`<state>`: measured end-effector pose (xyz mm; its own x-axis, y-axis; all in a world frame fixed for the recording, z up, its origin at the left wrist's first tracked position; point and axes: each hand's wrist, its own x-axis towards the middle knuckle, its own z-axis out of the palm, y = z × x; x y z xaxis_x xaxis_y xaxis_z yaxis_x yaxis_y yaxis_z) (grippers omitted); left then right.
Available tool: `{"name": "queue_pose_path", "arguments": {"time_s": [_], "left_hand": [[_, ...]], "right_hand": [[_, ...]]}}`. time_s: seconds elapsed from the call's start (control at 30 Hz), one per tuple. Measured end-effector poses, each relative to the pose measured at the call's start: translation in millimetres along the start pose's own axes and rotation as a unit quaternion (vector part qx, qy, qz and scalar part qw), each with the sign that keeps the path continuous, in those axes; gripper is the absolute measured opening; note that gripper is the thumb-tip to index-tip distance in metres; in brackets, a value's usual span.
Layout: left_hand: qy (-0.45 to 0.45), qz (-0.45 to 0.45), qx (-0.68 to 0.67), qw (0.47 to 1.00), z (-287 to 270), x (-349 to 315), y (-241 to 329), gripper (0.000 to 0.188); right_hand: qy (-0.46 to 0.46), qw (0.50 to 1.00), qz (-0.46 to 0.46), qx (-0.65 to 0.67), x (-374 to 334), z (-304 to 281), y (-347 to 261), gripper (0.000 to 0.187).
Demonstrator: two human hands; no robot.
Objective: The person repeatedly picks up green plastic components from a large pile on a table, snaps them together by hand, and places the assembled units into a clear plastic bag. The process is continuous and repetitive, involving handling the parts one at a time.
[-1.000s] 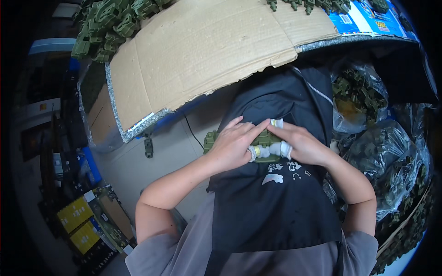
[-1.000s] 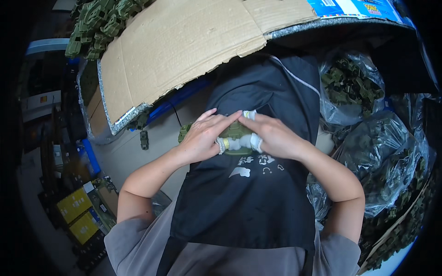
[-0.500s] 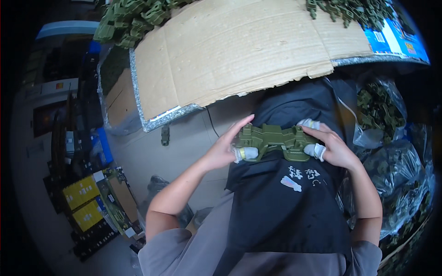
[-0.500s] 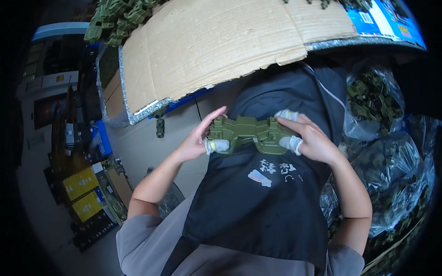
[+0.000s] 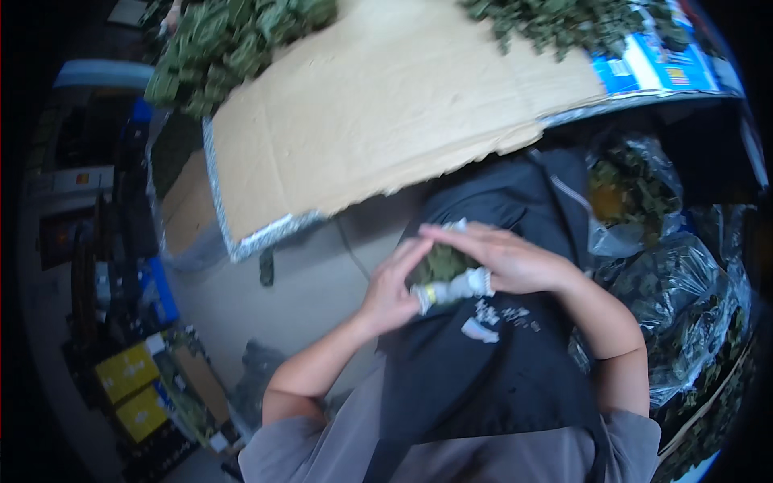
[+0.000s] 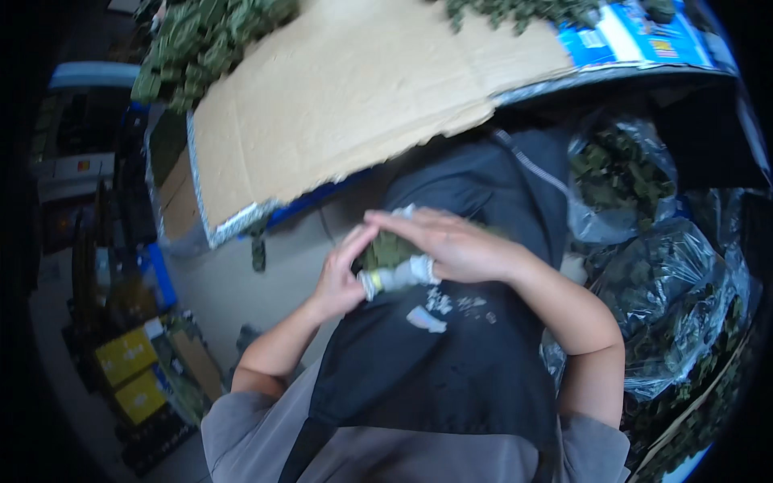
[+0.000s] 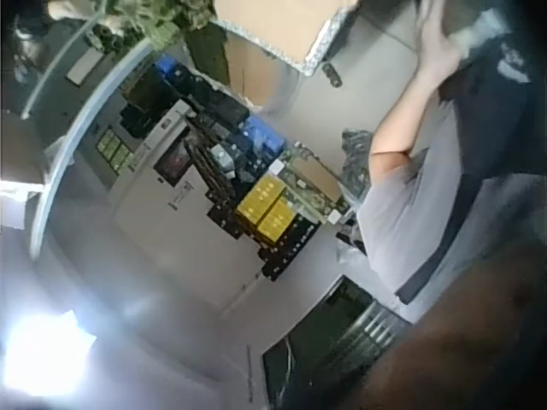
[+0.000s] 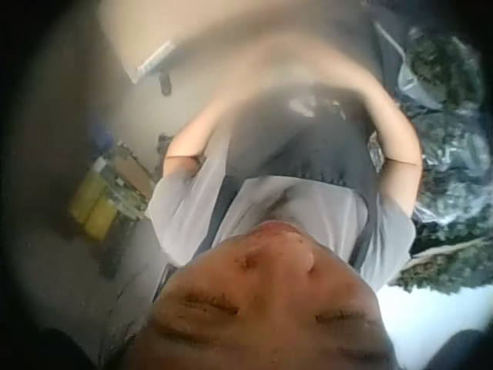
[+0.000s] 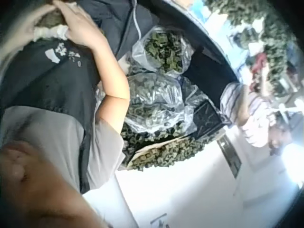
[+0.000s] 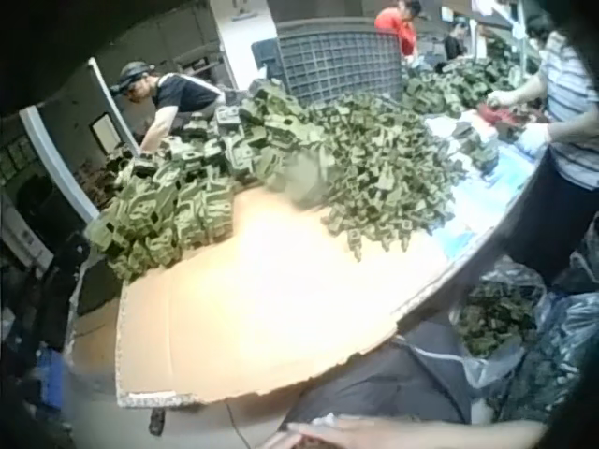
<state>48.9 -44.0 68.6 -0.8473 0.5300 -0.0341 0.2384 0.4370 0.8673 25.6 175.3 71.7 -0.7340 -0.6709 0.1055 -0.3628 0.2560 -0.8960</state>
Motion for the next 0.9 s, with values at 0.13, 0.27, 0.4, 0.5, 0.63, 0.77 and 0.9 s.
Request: {"name": "queue_pose_path", "arguments": {"time_s": [0.13, 0.27, 0.4, 0.5, 0.63, 0.77, 0.9], "left_hand": [[-0.02, 0.059, 0.06, 0.996, 10, 8, 12, 0.055], [-0.009, 0.198, 0.087, 0.976, -14, 57, 50, 0.077], [-0.02, 0.162, -0.246, 0.955, 2, 75, 43, 0.117], [-0.028, 0.14, -0.272, 0.952, 14, 97, 72, 0.081], [-0.077, 0.3, 0.026, 0.951, 9, 108, 77, 0.058], [-0.118, 0.275, 0.008, 0.954, 10, 111, 85, 0.06], [-0.172, 0.234, -0.001, 0.957, -1, 128, 114, 0.062]], "right_hand": [[-0.003, 0.997, -0.004, -0.075, -18, -8, -3, 0.082], [0.163, 0.98, -0.029, -0.113, -35, -43, -34, 0.082], [0.332, 0.876, -0.027, 0.348, -43, -49, -52, 0.076], [0.362, 0.932, 0.011, 0.024, -49, -52, -36, 0.073], [0.23, 0.96, -0.094, -0.129, -61, -90, -65, 0.071], [0.178, 0.971, -0.057, -0.152, -73, -104, -77, 0.073], [0.279, 0.951, -0.045, -0.129, -84, -107, -74, 0.078]]}}
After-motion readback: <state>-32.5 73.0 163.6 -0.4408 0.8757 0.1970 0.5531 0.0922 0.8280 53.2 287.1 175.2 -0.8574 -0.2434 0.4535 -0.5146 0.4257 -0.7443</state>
